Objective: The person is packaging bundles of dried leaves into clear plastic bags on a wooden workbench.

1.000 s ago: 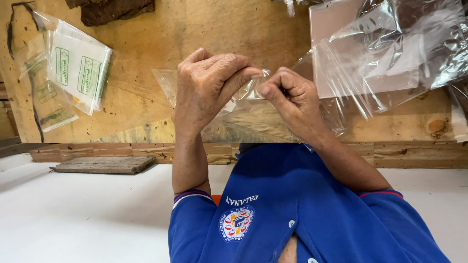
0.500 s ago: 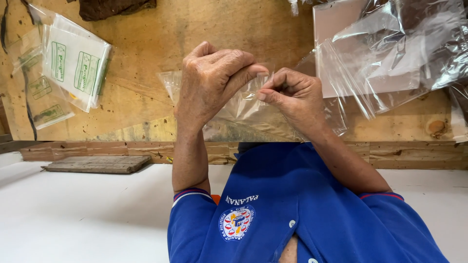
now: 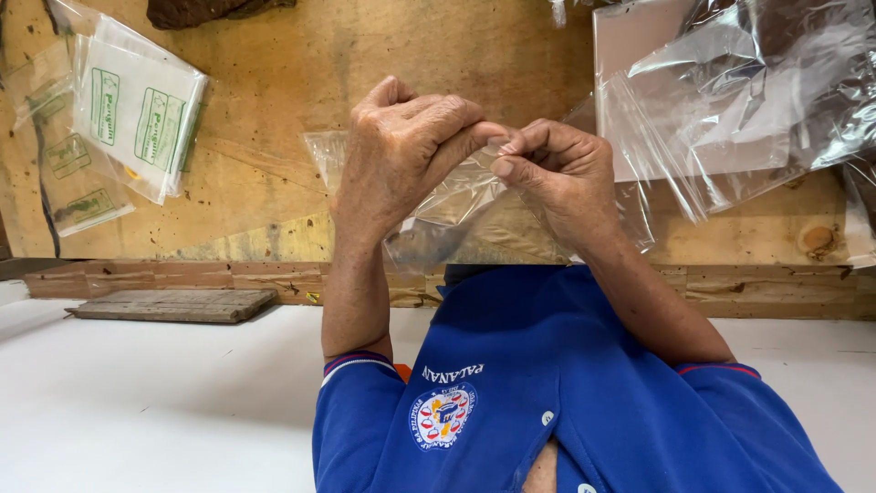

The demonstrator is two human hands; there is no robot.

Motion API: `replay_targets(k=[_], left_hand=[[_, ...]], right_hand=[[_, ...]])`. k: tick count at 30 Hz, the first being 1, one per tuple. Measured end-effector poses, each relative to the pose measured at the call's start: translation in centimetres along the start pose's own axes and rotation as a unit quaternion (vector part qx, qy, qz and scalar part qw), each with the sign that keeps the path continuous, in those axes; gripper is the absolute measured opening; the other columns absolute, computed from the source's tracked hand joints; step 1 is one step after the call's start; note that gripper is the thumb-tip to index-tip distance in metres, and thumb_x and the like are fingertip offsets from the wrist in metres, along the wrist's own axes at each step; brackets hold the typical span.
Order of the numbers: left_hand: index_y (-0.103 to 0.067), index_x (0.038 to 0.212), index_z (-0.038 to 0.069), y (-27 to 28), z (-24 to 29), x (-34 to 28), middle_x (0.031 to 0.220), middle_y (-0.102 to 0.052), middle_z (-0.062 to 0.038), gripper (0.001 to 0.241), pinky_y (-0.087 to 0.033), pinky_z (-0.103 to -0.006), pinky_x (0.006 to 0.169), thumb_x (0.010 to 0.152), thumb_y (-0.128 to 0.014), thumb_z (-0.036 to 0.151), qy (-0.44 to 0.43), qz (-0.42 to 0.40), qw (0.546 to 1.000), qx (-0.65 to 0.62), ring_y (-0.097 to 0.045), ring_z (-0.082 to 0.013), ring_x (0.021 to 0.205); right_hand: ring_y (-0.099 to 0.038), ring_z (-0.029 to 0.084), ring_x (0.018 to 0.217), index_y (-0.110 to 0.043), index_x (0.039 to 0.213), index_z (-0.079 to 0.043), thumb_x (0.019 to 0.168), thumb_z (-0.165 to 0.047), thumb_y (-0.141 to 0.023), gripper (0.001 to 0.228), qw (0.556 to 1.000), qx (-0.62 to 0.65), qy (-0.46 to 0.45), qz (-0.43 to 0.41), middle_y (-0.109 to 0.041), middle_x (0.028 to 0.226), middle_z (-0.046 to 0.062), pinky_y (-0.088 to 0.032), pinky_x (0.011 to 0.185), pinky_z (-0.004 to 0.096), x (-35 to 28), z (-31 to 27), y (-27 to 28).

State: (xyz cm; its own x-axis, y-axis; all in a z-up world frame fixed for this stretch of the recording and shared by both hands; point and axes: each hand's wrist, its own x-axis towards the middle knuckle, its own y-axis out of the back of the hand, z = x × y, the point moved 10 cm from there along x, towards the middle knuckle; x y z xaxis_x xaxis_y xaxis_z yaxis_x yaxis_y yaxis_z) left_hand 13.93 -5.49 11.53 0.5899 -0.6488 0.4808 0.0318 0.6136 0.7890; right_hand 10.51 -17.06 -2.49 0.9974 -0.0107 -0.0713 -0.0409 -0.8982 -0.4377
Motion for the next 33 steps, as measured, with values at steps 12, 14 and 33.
replay_targets(k=[12, 14, 33], left_hand=[[-0.071, 0.093, 0.008, -0.2, -0.4, -0.8, 0.088, -0.077, -0.002, 0.024, -0.038, -0.0343, 0.071, 0.108, -0.066, 0.026, 0.002, 0.006, 1.0, 0.006, -0.073, -0.0142, 0.078], [-0.073, 0.097, 0.008, 0.1, -0.7, -1.0, 0.091, -0.08, 0.0, 0.019, -0.04, -0.0347, 0.074, 0.107, -0.069, 0.023, 0.003, 0.01, 1.0, 0.004, -0.078, -0.0144, 0.086], [-0.073, 0.096, 0.007, 2.1, -1.4, -1.9, 0.091, -0.078, 0.0, 0.014, -0.038, -0.0338, 0.076, 0.105, -0.074, 0.018, 0.034, 0.045, 0.998, -0.018, -0.07, -0.0124, 0.073]], right_hand=[[-0.07, 0.019, 0.079, -0.07, 0.092, 0.0, 0.105, -0.031, -0.061, 0.035, 0.996, 0.071, -0.036, -0.028, -0.071, 0.09, 0.011, -0.069, 0.075, 0.034, -0.1, 0.7, -0.3], [-0.068, 0.018, 0.113, -0.067, 0.117, -0.003, 0.091, -0.071, -0.053, 0.074, 0.99, 0.025, -0.126, -0.064, -0.071, 0.119, 0.009, -0.056, 0.105, 0.03, -0.4, 1.9, 0.0], [-0.054, 0.003, 0.076, -0.065, 0.082, -0.014, 0.098, -0.019, -0.076, 0.02, 0.987, -0.147, -0.055, -0.024, -0.065, 0.084, -0.005, -0.044, 0.07, 0.017, -1.7, 1.0, -0.1]])
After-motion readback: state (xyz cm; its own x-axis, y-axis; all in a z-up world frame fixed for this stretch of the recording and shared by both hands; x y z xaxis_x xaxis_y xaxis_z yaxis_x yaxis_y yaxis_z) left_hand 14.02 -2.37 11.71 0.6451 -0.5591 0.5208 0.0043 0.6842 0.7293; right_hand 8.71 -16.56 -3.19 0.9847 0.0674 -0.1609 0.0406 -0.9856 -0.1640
